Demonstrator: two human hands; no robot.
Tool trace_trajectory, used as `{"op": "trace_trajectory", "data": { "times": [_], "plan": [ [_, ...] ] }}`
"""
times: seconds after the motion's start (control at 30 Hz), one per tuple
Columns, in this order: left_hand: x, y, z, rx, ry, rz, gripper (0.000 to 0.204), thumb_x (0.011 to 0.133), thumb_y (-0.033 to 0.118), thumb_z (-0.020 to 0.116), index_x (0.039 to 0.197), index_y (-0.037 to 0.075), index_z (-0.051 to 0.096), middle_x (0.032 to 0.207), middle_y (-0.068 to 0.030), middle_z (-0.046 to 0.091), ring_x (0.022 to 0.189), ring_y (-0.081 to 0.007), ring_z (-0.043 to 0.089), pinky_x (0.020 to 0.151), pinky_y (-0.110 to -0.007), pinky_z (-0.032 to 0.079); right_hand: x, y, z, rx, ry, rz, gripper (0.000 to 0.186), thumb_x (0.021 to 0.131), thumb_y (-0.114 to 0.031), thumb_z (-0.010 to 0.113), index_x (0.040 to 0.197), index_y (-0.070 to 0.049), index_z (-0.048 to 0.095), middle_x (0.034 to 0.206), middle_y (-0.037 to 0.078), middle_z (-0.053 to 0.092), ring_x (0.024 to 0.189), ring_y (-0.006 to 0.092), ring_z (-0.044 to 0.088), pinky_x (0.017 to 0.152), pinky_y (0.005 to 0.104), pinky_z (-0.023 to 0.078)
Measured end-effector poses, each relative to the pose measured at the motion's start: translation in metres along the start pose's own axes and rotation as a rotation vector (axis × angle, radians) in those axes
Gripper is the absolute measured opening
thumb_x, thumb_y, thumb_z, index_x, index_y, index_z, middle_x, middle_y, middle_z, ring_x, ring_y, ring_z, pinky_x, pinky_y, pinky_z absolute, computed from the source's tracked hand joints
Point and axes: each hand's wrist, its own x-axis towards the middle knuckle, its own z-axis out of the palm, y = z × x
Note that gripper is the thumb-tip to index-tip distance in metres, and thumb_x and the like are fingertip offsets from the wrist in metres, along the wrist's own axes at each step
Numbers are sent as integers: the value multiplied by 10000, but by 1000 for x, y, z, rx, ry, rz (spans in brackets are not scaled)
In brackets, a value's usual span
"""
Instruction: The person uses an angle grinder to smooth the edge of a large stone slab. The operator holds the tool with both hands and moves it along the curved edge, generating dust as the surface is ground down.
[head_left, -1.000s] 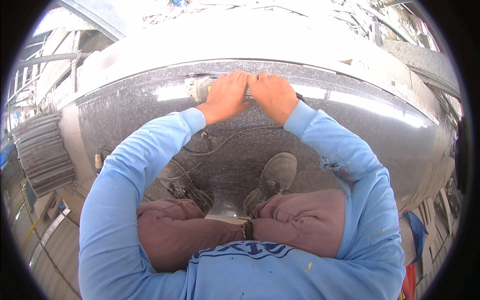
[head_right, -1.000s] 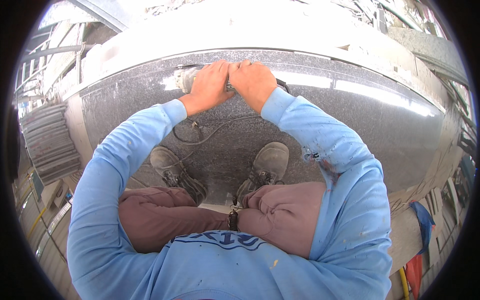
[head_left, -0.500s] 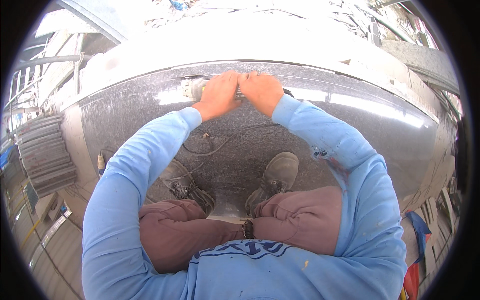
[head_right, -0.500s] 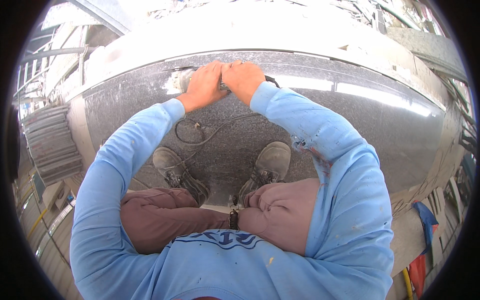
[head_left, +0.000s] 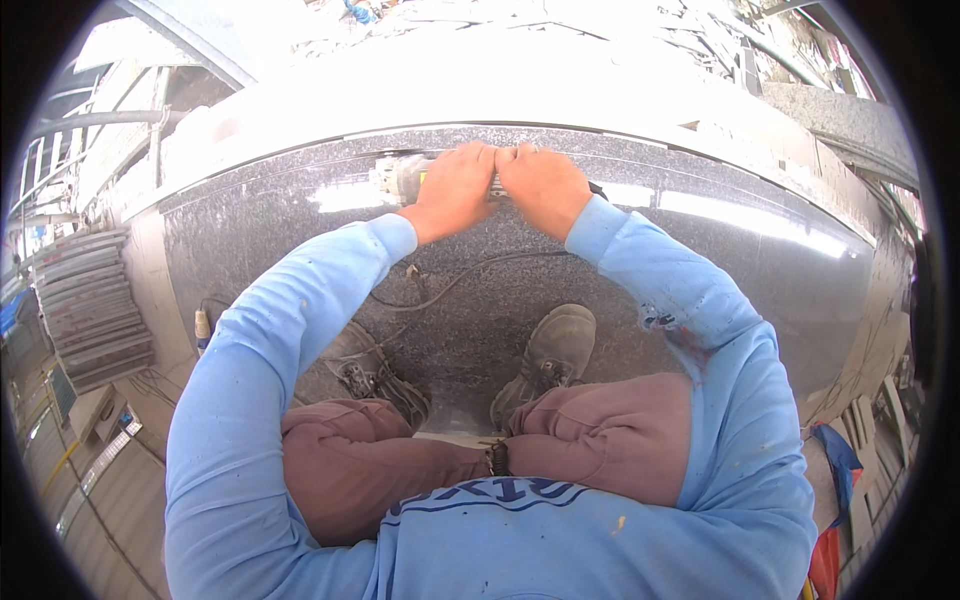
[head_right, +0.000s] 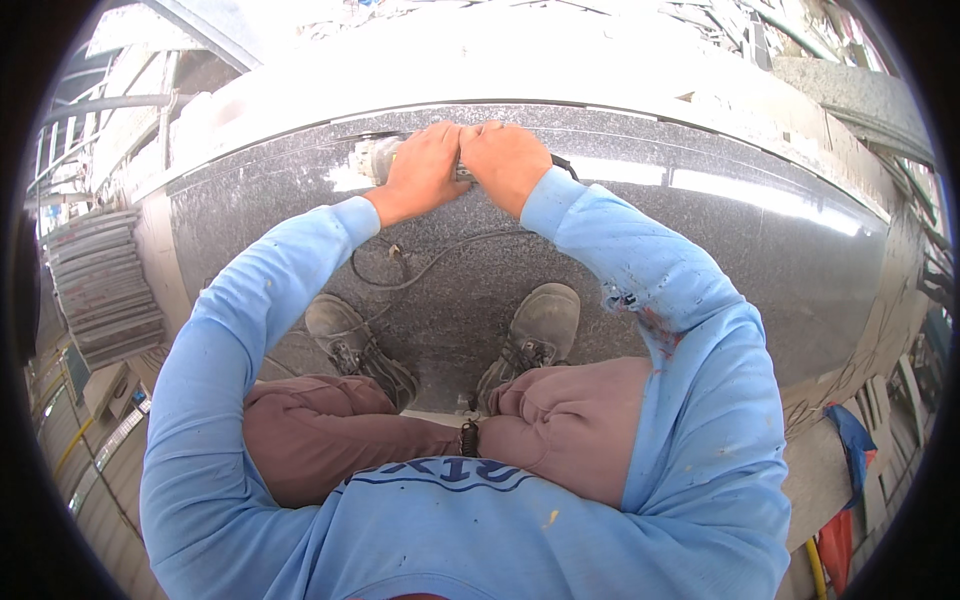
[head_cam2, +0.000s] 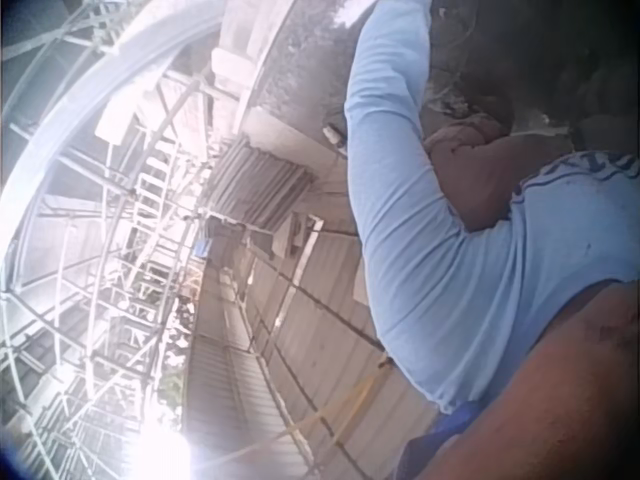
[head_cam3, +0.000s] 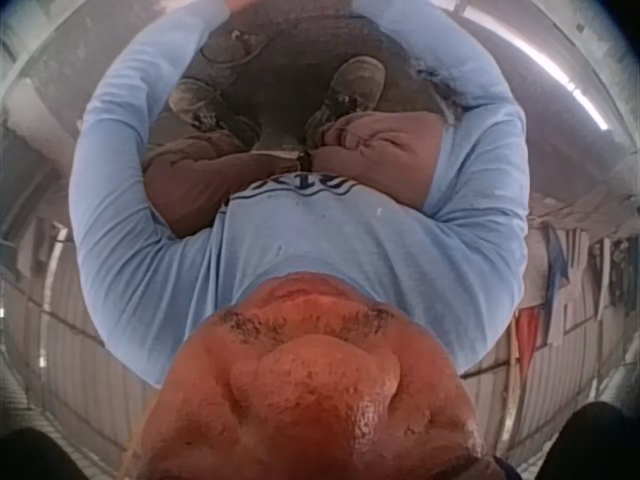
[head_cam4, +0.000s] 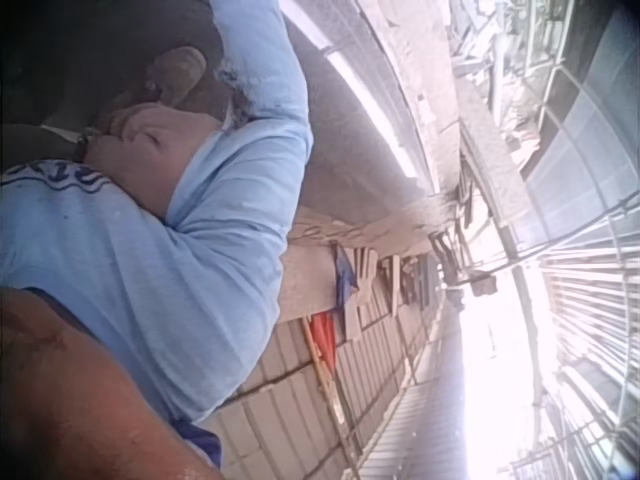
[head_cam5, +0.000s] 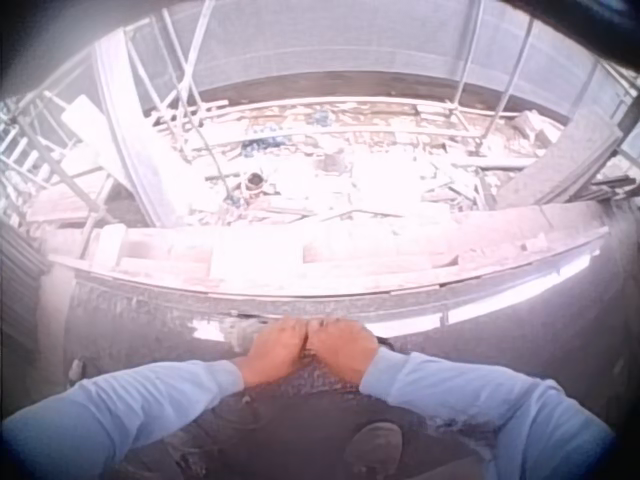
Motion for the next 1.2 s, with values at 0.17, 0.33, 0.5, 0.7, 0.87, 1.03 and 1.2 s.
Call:
{"op": "trace_trajectory", "data": {
  "times": [0.17, 0.33, 0.5, 0.7, 0.87, 1.03, 1.2],
  "plan": [
    [4, 7, -3, 5, -54, -39, 495, 706, 148, 831, 1107, 41, 561, 1089, -128, 612, 1098, -308, 605, 926, -433, 484, -4, 3, -2, -38, 1, 20, 294, 810, 3, 682, 1078, 37, 565, 953, 208, 677, 846, 340, 728, 677, 412, 613],
    [3, -1, 3, 31, -46, -29, 557, 691, 195, 862, 1136, 50, 560, 1086, -123, 599, 1069, -315, 605, 921, -434, 493, 2, 2, 9, -54, 9, 47, 309, 808, 1, 692, 1086, 45, 565, 947, 201, 682, 826, 333, 733, 662, 402, 616],
    [-1, -10, 5, 43, -29, -25, 554, 694, 190, 859, 1138, 46, 561, 1083, -122, 600, 1071, -318, 605, 926, -433, 493, 11, 0, 15, -49, -17, 40, 321, 817, 2, 686, 1110, 55, 567, 971, 213, 688, 848, 334, 735, 683, 393, 618],
    [-3, -15, 2, 39, -85, -52, 529, 719, 182, 841, 1136, 38, 550, 1116, -124, 607, 1125, -309, 597, 961, -428, 478, 18, -6, 14, -42, -78, 31, 341, 828, -22, 696, 1139, 49, 577, 1017, 204, 698, 926, 327, 723, 760, 387, 608],
    [-3, -17, 3, 38, -94, -73, 519, 724, 188, 836, 1138, 44, 557, 1111, -126, 613, 1132, -308, 595, 969, -432, 475, 21, -7, 18, -13, -107, 42, 345, 831, -29, 702, 1149, 36, 584, 1051, 180, 703, 999, 306, 706, 803, 388, 598],
    [-5, -21, 4, 17, -86, -97, 518, 721, 200, 840, 1132, 51, 564, 1101, -126, 611, 1116, -316, 596, 957, -438, 479, 25, -10, 19, 4, -116, 46, 348, 826, -33, 706, 1147, 29, 586, 1064, 164, 703, 1041, 292, 691, 834, 386, 591],
    [-7, -23, 6, 29, -51, -89, 540, 701, 200, 856, 1130, 55, 563, 1077, -124, 604, 1086, -333, 596, 938, -450, 488, 25, -8, 20, 22, -89, 15, 345, 821, -37, 708, 1138, 30, 589, 1055, 167, 703, 1028, 297, 694, 823, 388, 594]
  ]
}}
